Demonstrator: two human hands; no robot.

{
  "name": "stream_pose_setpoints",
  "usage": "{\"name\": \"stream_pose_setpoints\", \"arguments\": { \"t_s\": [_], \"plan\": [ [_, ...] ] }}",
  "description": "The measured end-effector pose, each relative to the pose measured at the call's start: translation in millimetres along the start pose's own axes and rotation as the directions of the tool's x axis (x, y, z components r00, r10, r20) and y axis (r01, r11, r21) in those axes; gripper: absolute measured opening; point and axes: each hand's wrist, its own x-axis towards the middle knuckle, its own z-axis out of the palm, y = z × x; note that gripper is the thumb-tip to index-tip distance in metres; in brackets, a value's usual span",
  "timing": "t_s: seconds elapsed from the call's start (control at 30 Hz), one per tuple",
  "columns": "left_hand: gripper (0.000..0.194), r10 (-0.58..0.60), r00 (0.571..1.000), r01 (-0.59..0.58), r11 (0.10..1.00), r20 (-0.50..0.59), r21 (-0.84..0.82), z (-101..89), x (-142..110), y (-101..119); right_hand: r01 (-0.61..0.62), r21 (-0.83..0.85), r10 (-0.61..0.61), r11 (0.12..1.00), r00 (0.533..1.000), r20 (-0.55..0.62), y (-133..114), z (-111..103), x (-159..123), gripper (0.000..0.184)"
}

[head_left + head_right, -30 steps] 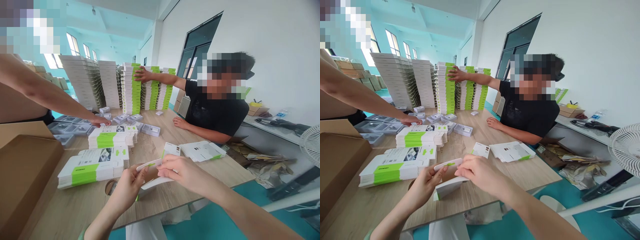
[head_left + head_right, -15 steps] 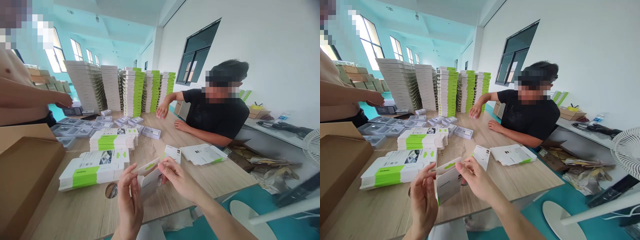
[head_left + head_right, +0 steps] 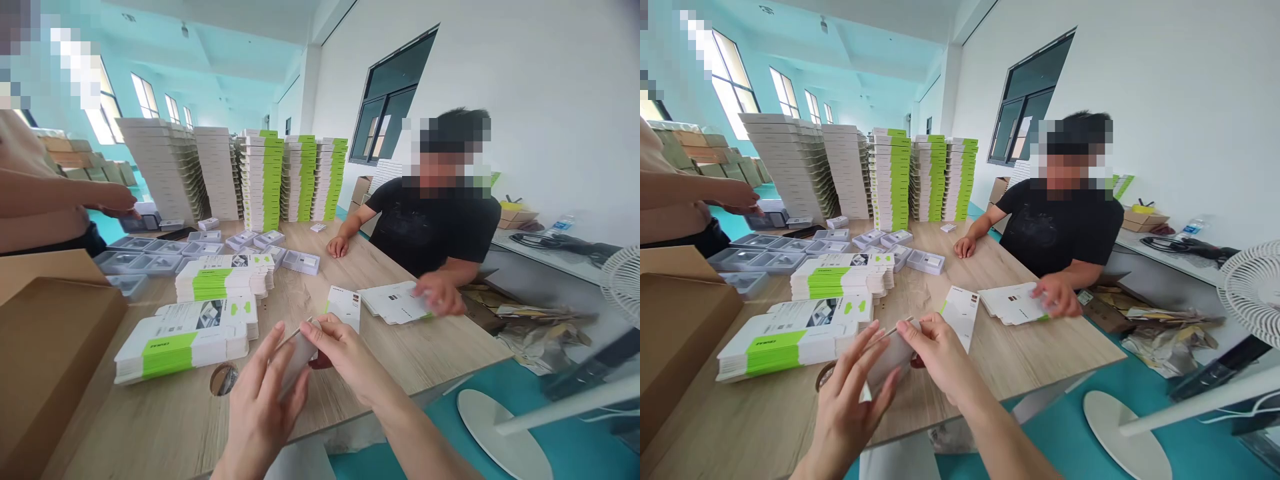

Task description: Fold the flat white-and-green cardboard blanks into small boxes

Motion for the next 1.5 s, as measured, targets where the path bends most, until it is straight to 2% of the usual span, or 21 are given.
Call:
{"name": "stream_pose_setpoints", "arguments": {
  "t_s": [0.1,0.3,0.47,0.6,0.8,1.0,1.23,1.43,1.5],
  "plan": [
    [0.034,-0.022,1.0,0.021,0.996,0.008,0.091,2.1,5.4,-3.3,-0.006,0.027,0.006,1.0,1.0,-0.001,-1.2,2.6,2.0,0.068],
    [0.031,-0.041,0.995,0.032,0.995,0.088,0.095,2.0,3.1,-10.4,-0.049,0.061,0.049,0.997,0.999,0.008,-5.6,2.7,5.0,0.065],
    [0.021,-0.15,0.983,0.145,0.988,0.108,0.052,1.5,2.6,-8.6,-0.078,0.062,0.078,0.995,0.997,0.013,-9.5,1.2,10.1,0.056],
    [0.015,-0.228,0.963,0.234,0.972,0.144,-0.028,1.3,8.1,-5.8,-0.091,0.057,0.091,0.994,0.996,-0.003,-11.3,2.3,15.7,0.042],
    [0.03,-0.321,0.909,0.352,0.933,0.266,-0.075,2.1,15.7,-4.3,-0.103,0.043,0.105,0.994,0.994,-0.039,-14.4,5.8,22.6,0.027],
    [0.037,-0.282,0.924,0.313,0.946,0.26,-0.088,9.1,8.7,-6.8,-0.108,0.05,0.111,0.993,0.992,-0.062,-14.3,4.6,23.2,0.018],
    [0.034,-0.264,0.925,0.312,0.939,0.274,-0.145,11.6,5.8,-12.3,-0.034,0.011,0.035,0.999,0.995,-0.096,-9.5,9.0,23.6,0.015],
    [0.033,-0.253,0.917,0.326,0.921,0.308,-0.212,10.9,11.7,-32.3,0.128,-0.058,-0.137,0.99,0.971,-0.195,2.1,10.1,27.4,0.015],
    [0.031,-0.239,0.922,0.318,0.916,0.305,-0.243,10.5,14.6,-40.7,0.194,-0.04,-0.198,0.98,0.962,-0.186,6.9,11.6,29.0,0.024]
  ]
}}
